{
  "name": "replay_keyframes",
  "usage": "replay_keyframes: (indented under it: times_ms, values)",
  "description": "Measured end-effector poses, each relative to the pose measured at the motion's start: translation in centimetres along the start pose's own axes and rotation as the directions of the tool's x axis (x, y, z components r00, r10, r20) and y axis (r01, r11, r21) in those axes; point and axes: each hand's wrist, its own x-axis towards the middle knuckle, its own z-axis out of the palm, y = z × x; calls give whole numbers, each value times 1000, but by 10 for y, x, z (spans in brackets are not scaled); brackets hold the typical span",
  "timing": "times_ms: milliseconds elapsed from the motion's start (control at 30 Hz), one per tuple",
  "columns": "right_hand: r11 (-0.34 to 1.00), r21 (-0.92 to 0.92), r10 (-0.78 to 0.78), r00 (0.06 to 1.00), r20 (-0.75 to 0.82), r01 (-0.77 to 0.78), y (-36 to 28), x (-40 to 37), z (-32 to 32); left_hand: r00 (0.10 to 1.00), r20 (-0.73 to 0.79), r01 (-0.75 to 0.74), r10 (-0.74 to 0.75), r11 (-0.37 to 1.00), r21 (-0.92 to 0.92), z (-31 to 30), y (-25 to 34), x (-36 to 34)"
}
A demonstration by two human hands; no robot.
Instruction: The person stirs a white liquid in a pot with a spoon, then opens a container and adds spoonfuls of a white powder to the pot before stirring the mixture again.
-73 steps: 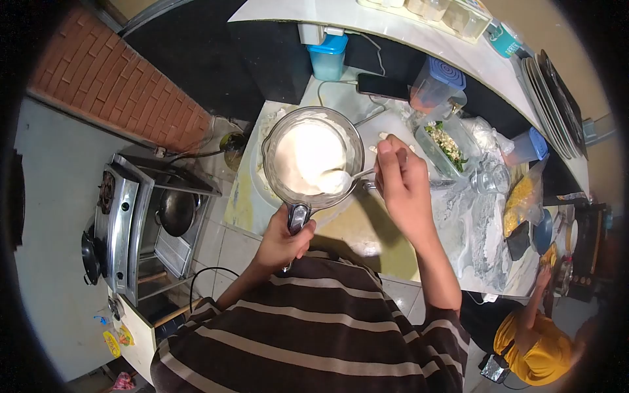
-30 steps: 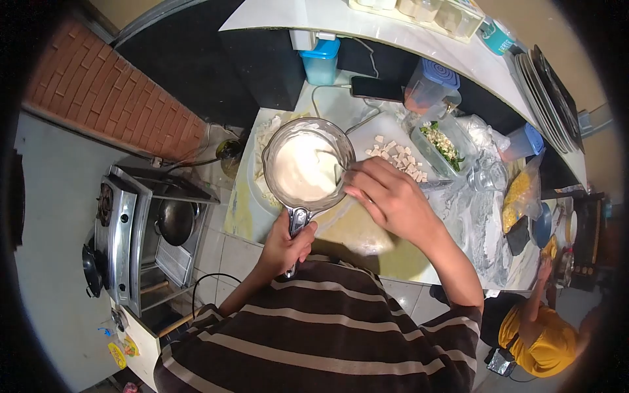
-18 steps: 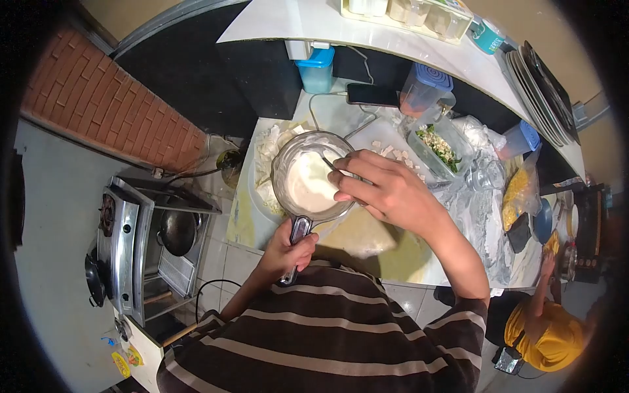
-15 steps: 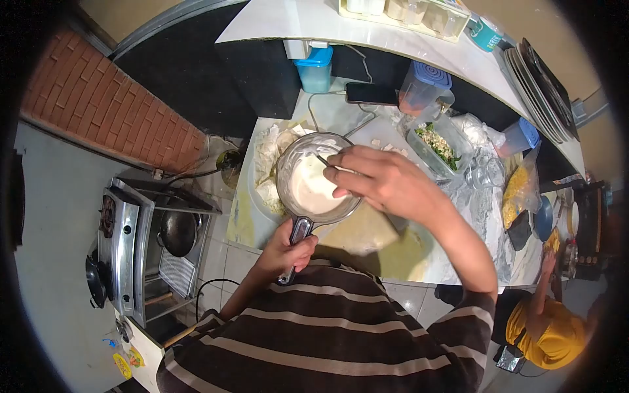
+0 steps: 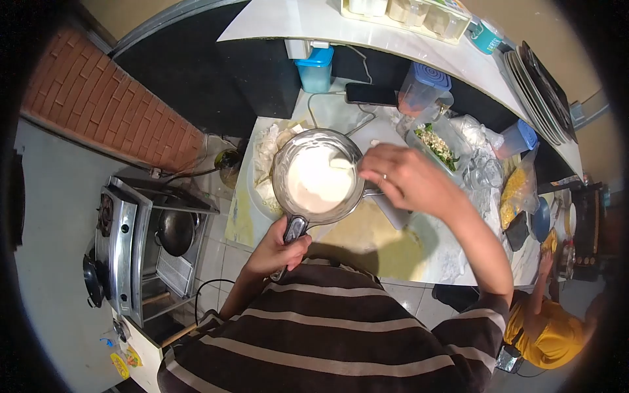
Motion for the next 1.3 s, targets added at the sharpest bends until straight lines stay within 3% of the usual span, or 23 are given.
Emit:
replay_keyframes:
  times_ms: [67, 233, 433, 500, 633, 700, 867, 933, 1067, 1300]
  values:
    - [999, -12, 46, 999, 12, -46, -10, -7, 12, 999, -17, -34, 34, 999, -4, 3, 4, 0]
    - [996, -70, -50, 997, -60, 45, -22, -5, 15, 999, -19, -35, 34, 999, -30, -1, -5, 3]
    - [988, -126, 44, 942, -333, -91, -24, -1, 27, 999, -6, -34, 33, 996, -81, 4, -10, 5]
    - [976, -63, 166, 902, -400, -208, -28, 0, 31, 1000, -5, -22, 21, 997, -79, 6, -9, 4]
    - [970, 19, 226, 879, -419, -241, -26, 0, 40, 1000, 14, 10, -10, 1000, -5, 8, -7, 5]
    - [981, 57, 190, 869, -458, -184, -22, -1, 46, 1000, 19, 4, -4, 1000, 25, 9, -8, 5]
    - [979, 138, 191, 907, -376, -149, -26, 1, 51, 999, 33, 5, -6, 999, 38, 9, -8, 7]
    - [989, 143, 72, 942, -329, -26, -28, 1, 55, 999, 32, -4, 3, 999, 33, 8, -9, 8]
    - [990, 139, 45, 950, -309, -1, -33, -4, 53, 1000, 0, -3, 3, 1000, 24, 7, -10, 7]
    - [989, -29, 129, 930, -343, -148, -21, -20, 46, 998, -54, 20, -15, 995, 99, 14, 0, 4]
